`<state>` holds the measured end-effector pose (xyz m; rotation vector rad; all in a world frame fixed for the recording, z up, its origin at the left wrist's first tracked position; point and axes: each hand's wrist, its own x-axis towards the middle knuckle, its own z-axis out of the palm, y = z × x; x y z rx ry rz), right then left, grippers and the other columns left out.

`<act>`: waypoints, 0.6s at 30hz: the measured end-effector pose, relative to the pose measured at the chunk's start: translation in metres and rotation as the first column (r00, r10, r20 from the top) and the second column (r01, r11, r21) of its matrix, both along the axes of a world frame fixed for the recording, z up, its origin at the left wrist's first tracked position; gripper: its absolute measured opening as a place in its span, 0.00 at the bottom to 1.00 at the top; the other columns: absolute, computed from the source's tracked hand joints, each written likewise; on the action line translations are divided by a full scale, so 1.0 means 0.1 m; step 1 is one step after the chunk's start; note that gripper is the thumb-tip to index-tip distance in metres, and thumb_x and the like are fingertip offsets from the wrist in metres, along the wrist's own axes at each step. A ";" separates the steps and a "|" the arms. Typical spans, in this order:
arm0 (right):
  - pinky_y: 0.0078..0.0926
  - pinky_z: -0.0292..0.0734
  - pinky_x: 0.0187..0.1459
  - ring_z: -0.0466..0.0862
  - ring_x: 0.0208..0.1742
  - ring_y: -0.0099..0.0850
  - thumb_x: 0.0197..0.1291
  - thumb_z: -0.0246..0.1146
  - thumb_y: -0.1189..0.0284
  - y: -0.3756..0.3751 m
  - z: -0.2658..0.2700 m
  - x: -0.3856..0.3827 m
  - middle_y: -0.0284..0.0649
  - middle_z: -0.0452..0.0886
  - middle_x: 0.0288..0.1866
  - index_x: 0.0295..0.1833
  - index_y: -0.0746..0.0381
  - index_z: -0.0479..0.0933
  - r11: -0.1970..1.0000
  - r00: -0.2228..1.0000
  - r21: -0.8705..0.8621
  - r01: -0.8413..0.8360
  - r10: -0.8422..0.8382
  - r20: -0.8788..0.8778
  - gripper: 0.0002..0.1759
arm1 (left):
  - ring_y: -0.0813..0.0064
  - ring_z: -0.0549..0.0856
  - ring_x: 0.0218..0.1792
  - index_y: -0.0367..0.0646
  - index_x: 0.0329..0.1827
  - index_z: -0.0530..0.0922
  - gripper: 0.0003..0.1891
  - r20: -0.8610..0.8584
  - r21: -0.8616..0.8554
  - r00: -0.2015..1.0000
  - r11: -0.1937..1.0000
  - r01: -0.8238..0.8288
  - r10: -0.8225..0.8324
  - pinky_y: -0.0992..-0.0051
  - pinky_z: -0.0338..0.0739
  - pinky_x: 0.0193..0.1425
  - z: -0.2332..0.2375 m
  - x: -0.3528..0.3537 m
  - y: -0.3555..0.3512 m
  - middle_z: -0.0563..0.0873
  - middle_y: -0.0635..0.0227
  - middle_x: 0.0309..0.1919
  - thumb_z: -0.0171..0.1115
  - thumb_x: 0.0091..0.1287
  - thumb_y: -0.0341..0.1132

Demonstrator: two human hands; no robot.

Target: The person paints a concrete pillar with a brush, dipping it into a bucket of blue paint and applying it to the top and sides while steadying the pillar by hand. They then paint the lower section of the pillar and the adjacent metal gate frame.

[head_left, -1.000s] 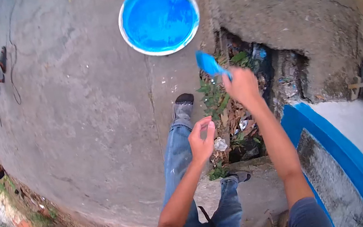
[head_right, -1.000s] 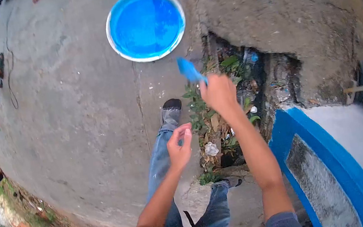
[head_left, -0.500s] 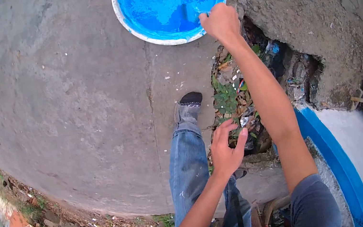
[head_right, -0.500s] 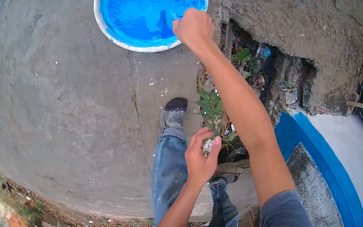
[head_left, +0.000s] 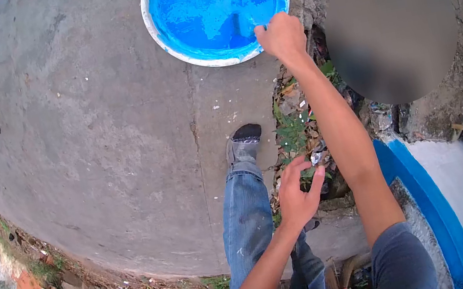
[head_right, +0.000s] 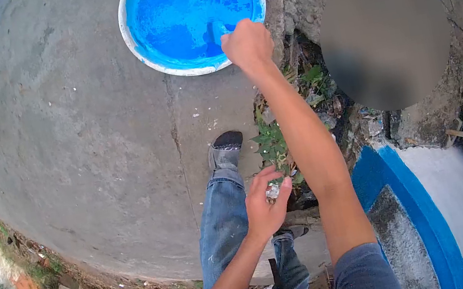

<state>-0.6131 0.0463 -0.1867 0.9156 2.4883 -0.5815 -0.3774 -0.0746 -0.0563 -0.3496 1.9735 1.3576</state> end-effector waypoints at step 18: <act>0.12 0.59 0.21 0.66 0.23 0.15 0.65 0.60 0.65 1.04 1.40 2.85 0.28 0.71 0.29 0.46 0.57 0.71 -0.166 0.583 -0.951 0.260 -0.758 0.292 0.10 | 0.61 0.82 0.49 0.39 0.43 0.80 0.14 -0.130 -0.091 0.984 0.990 0.109 -0.120 0.69 0.75 0.53 -0.05 0.55 -0.13 0.83 0.57 0.47 0.65 0.63 0.41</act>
